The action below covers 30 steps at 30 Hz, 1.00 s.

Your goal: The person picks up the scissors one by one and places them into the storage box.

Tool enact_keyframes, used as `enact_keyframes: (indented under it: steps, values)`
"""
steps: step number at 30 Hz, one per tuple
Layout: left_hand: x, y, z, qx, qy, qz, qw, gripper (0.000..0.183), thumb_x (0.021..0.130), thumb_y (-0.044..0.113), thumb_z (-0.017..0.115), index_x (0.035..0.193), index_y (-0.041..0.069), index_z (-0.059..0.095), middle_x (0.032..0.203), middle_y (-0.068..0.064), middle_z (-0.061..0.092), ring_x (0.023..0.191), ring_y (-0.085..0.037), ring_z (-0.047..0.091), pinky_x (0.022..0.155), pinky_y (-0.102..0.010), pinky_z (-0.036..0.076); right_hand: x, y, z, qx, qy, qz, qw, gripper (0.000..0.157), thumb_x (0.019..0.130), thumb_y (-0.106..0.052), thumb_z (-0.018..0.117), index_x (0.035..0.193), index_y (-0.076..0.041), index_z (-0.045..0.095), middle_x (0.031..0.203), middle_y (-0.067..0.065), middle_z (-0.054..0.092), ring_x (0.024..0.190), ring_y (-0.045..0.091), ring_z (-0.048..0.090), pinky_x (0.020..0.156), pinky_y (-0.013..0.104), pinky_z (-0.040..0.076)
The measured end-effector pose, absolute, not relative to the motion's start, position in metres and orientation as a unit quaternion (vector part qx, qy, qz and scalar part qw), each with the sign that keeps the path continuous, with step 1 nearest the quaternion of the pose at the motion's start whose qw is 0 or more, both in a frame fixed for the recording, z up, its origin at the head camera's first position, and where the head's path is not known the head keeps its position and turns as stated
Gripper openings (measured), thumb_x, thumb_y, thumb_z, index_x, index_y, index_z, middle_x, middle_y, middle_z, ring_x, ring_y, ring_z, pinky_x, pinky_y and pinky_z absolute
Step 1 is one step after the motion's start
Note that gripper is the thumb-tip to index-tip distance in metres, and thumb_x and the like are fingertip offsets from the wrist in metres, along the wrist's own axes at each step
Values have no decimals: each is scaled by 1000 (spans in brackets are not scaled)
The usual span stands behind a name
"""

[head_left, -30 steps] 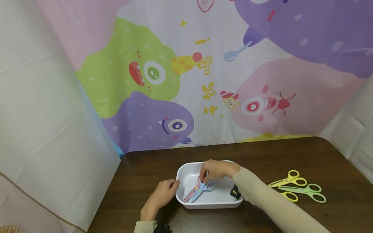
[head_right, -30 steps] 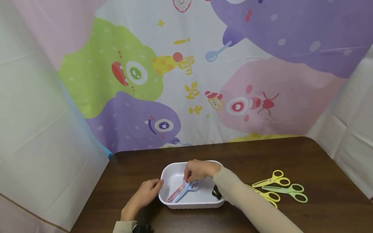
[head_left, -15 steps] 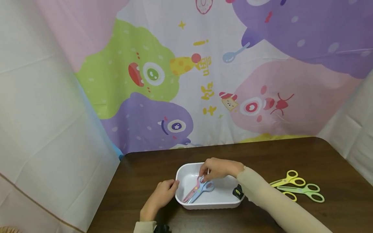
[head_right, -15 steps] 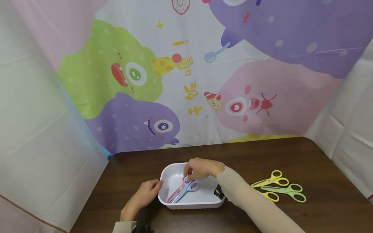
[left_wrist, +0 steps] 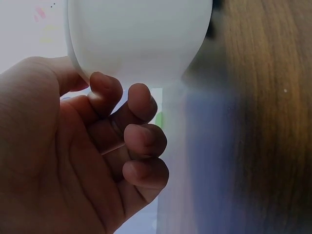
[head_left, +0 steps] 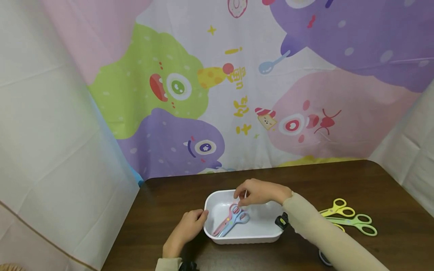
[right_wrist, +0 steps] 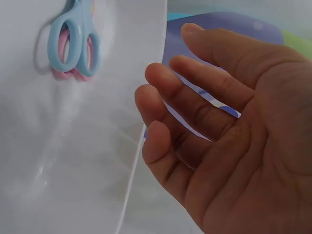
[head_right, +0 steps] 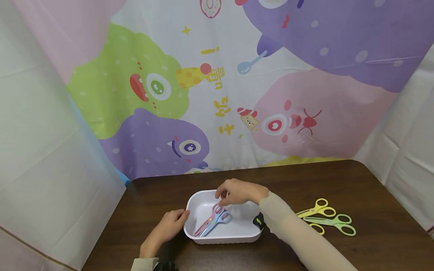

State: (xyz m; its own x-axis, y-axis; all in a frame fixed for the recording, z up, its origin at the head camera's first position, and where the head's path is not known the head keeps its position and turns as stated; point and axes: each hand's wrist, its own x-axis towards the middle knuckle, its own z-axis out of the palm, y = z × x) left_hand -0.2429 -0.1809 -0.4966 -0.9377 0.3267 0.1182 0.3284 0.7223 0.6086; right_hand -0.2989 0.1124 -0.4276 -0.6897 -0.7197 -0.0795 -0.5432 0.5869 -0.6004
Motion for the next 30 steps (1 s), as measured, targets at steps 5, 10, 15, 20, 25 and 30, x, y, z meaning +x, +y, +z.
enact_keyframes:
  steps: [5, 10, 15, 20, 25, 30]
  values:
    - [-243, -181, -497, -176, -928, -327, -1, 39, 106, 24, 52, 69, 11, 52, 63, 6, 41, 61, -10, 42, 57, -26, 37, -296, 119, -425, -360, 876, -288, 143, 31, 95, -25, 74, 122, -8, 72, 95, -7, 68, 89, 9, 61, 81, 26, 53]
    - [-244, -181, -497, -175, -929, -326, -1, 39, 106, 24, 51, 69, 12, 52, 63, 6, 41, 61, -9, 42, 57, -25, 37, -292, 128, -424, -360, 880, -285, 124, 35, 96, -26, 73, 126, -10, 69, 102, -3, 70, 96, 13, 64, 88, 35, 55]
    - [-244, -182, -497, -175, -928, -330, 2, 39, 106, 25, 52, 69, 13, 51, 63, 7, 41, 60, -8, 41, 57, -24, 36, -287, 136, -422, -350, 881, -294, 117, 45, 95, -26, 74, 134, -6, 64, 121, 11, 70, 114, 31, 64, 97, 52, 53]
    - [-243, -182, -497, -179, -925, -334, 1, 39, 106, 25, 53, 70, 12, 53, 63, 7, 42, 60, -8, 41, 56, -25, 36, -284, 142, -422, -359, 883, -283, 102, 52, 95, -28, 74, 140, -4, 60, 135, 14, 64, 126, 34, 60, 102, 55, 51]
    - [-244, -182, -498, -180, -924, -336, -2, 37, 106, 24, 53, 72, 11, 57, 64, 6, 44, 61, -8, 43, 57, -25, 37, -281, 148, -420, -355, 892, -266, 91, 60, 94, -35, 75, 145, -7, 56, 144, 10, 59, 132, 31, 56, 110, 53, 45]
    - [-245, -182, -498, -179, -926, -331, -5, 36, 106, 24, 53, 73, 12, 58, 64, 6, 46, 62, -9, 44, 58, -25, 38, -274, 157, -421, -338, 897, -271, 91, 64, 94, -37, 76, 147, -10, 54, 146, 8, 57, 134, 30, 54, 111, 54, 44]
